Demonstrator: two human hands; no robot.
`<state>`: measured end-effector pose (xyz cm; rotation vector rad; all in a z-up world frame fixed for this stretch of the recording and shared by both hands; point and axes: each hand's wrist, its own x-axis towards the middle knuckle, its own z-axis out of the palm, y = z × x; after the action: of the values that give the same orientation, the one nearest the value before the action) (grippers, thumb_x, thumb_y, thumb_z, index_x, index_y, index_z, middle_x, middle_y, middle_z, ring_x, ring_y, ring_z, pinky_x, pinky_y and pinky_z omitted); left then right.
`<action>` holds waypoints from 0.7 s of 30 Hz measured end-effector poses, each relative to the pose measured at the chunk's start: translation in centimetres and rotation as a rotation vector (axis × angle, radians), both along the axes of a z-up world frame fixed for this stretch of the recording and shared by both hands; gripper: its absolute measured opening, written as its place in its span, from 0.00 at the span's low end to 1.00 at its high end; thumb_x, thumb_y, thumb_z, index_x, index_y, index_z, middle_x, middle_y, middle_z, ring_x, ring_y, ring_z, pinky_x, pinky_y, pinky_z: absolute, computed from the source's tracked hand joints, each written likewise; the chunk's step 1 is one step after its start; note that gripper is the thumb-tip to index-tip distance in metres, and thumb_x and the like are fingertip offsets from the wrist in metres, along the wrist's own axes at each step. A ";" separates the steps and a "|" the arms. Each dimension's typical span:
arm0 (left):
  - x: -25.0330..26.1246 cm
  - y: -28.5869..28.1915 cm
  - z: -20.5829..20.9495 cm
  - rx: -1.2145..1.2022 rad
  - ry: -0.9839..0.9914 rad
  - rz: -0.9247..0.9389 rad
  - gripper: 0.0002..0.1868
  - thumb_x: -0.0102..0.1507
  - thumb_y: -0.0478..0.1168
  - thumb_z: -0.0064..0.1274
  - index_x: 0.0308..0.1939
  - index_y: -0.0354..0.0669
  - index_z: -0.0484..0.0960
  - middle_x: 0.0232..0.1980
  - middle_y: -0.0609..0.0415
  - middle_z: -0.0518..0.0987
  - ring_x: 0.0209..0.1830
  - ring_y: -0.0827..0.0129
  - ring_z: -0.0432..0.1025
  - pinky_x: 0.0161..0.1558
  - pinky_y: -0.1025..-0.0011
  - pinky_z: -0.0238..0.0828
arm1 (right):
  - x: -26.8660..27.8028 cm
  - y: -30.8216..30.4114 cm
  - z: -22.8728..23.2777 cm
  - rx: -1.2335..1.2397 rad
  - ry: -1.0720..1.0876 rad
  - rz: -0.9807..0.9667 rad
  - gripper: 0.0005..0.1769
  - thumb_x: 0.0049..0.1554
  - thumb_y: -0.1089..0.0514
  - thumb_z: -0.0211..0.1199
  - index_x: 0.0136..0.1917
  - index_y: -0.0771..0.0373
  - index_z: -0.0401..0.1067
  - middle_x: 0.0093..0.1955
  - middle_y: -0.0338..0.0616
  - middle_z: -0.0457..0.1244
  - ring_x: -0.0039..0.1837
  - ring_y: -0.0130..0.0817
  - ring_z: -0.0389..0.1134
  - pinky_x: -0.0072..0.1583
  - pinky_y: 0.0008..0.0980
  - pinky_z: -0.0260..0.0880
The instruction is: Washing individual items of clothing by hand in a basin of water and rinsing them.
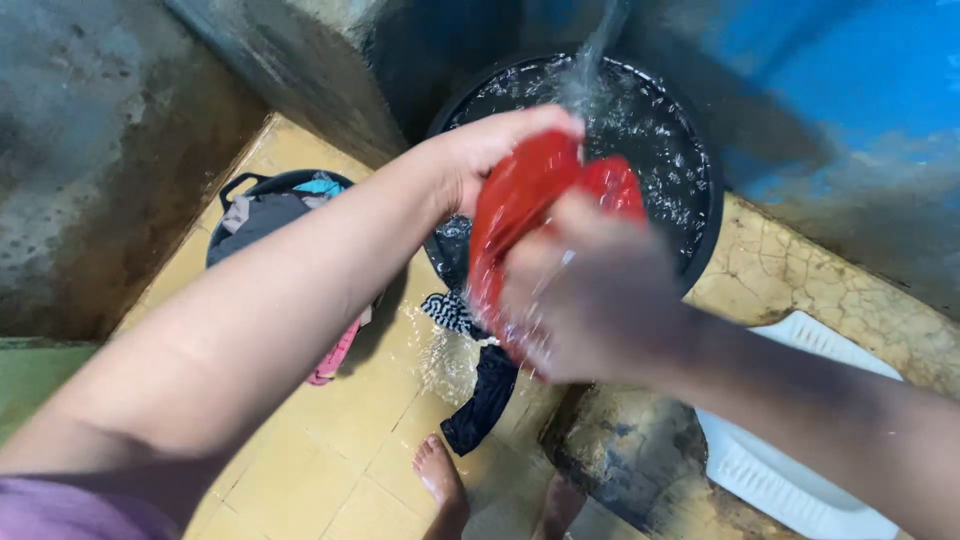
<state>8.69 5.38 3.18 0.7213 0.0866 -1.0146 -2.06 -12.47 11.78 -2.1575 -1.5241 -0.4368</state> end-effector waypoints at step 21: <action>4.8 -6.0 -4.6 1.355 -0.948 -0.014 0.19 0.57 0.52 0.47 0.31 0.44 0.88 0.33 0.53 0.87 0.41 0.58 0.81 0.50 0.60 0.74 | 3.0 6.9 -10.3 -0.686 -0.036 0.248 0.04 0.52 0.56 0.61 0.38 0.55 0.75 0.46 0.40 0.67 0.52 0.43 0.67 0.48 0.43 0.69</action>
<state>13.47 -0.59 -1.39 2.3679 -0.0790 -0.4116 0.94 -5.62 1.46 -2.3823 -2.1585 0.1659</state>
